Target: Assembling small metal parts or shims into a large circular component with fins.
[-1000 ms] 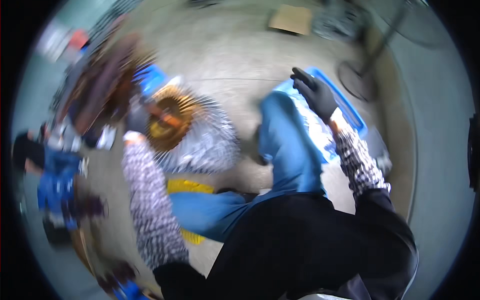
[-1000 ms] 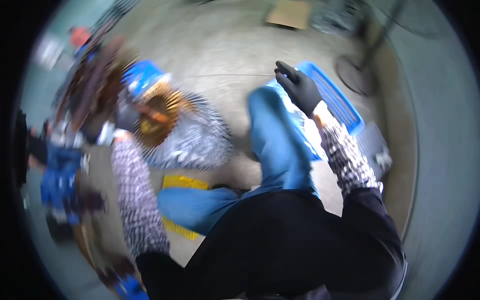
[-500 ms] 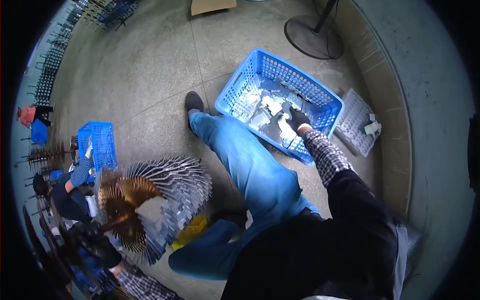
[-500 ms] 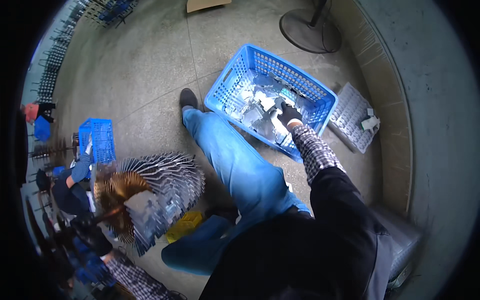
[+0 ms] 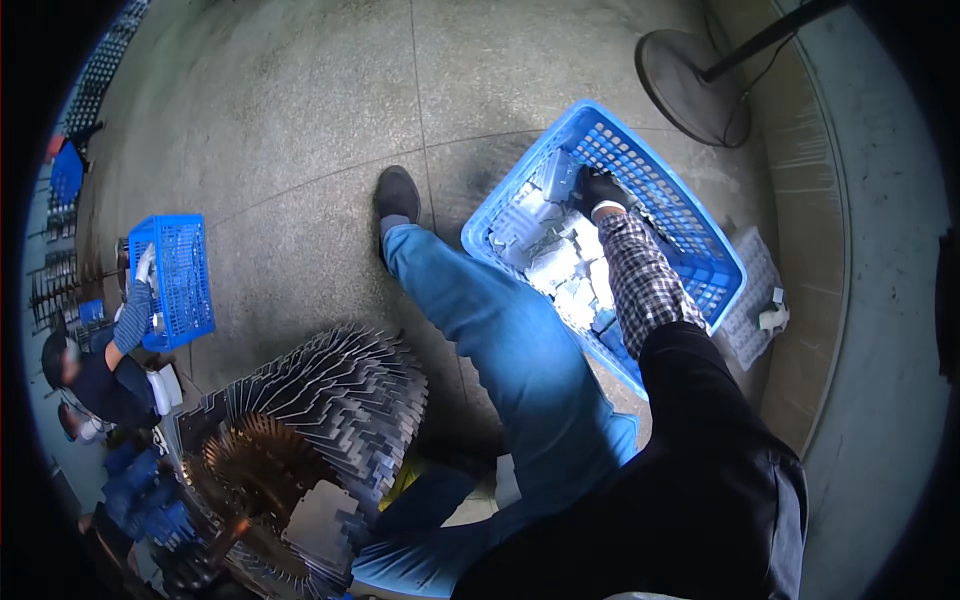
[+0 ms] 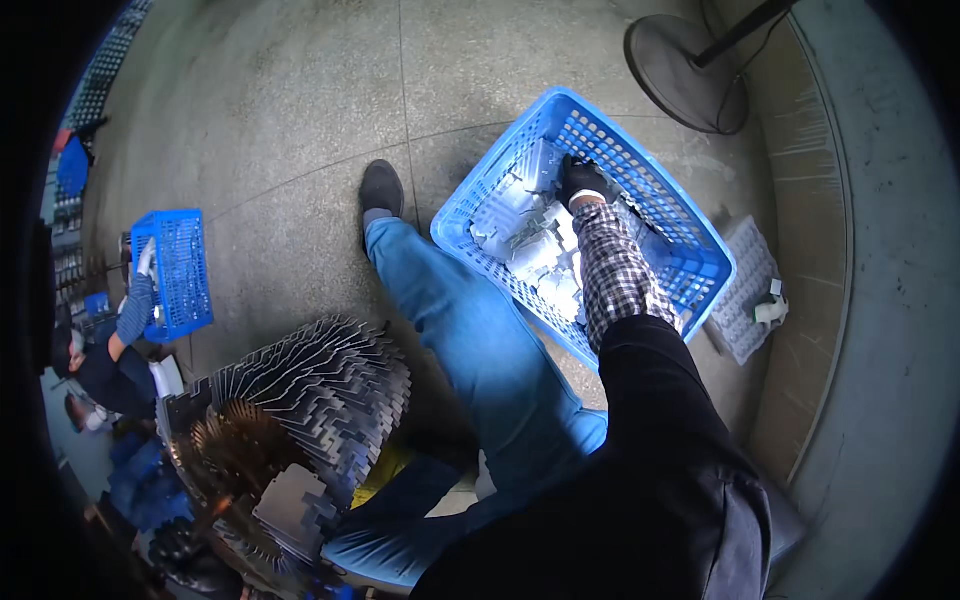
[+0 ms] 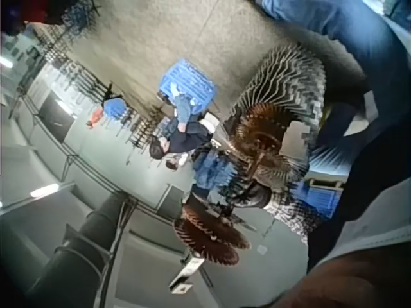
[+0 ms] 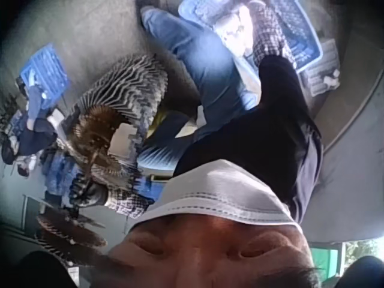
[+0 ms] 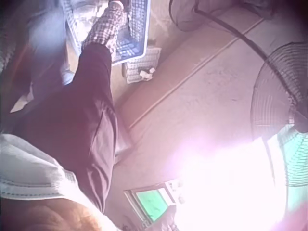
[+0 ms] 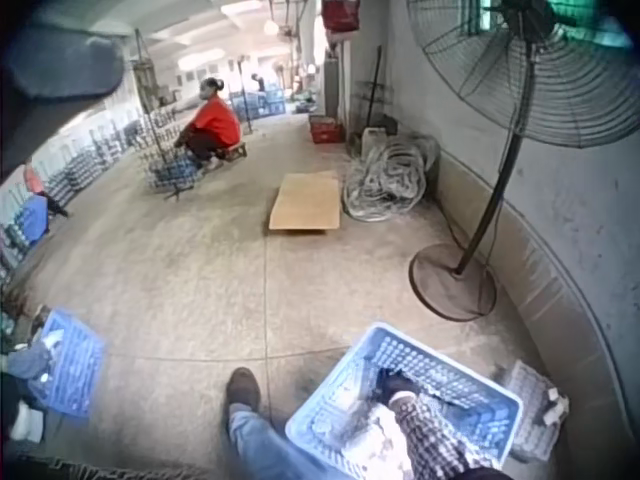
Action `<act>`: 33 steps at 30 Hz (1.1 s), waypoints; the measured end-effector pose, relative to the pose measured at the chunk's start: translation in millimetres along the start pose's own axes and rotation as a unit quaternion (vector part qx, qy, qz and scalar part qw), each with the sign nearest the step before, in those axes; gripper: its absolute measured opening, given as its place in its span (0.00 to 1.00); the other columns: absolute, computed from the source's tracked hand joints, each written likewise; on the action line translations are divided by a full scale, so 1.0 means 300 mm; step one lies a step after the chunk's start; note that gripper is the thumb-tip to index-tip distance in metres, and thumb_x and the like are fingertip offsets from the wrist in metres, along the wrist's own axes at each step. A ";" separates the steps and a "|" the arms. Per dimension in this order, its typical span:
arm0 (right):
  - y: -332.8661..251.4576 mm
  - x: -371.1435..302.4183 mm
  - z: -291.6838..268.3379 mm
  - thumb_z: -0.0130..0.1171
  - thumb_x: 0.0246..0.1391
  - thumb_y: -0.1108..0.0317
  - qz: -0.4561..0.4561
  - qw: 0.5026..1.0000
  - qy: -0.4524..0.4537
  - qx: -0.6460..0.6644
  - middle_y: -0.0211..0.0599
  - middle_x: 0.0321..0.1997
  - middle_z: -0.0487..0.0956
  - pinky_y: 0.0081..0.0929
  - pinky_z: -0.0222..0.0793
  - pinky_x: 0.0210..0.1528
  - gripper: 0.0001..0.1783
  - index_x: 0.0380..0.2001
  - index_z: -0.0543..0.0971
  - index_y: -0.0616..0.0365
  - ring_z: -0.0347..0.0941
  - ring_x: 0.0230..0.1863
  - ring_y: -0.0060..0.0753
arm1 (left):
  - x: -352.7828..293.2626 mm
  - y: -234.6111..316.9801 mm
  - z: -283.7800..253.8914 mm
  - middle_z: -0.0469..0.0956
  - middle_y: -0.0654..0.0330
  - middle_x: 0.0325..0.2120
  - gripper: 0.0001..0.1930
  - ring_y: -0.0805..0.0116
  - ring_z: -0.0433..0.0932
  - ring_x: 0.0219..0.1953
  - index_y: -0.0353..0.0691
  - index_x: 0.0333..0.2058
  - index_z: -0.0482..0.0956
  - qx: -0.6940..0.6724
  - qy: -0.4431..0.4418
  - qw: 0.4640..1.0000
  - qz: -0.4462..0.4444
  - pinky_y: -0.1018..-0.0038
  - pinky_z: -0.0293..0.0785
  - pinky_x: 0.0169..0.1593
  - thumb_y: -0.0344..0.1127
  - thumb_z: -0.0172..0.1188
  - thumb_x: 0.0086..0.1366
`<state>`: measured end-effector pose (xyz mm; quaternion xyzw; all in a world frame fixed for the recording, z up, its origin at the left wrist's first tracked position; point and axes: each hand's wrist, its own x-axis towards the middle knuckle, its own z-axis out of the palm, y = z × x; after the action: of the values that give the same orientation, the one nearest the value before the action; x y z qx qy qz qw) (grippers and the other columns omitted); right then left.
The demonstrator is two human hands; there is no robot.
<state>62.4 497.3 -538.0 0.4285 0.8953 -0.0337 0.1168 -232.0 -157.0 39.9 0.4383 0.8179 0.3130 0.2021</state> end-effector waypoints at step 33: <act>-0.448 -1.239 -1.295 0.64 0.66 0.59 -0.303 0.698 -0.166 0.628 0.28 0.25 0.81 0.21 0.67 0.31 0.16 0.40 0.86 0.64 0.72 0.25 0.22 | -0.387 0.450 0.703 0.81 0.54 0.53 0.23 0.69 0.81 0.49 0.34 0.67 0.69 -0.178 0.288 0.940 -0.040 0.75 0.75 0.57 0.34 0.46 0.78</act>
<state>113.1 192.6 -77.8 0.0959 0.7141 -0.6917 -0.0493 37.4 -127.7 -12.7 0.2533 0.7887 0.5584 0.0446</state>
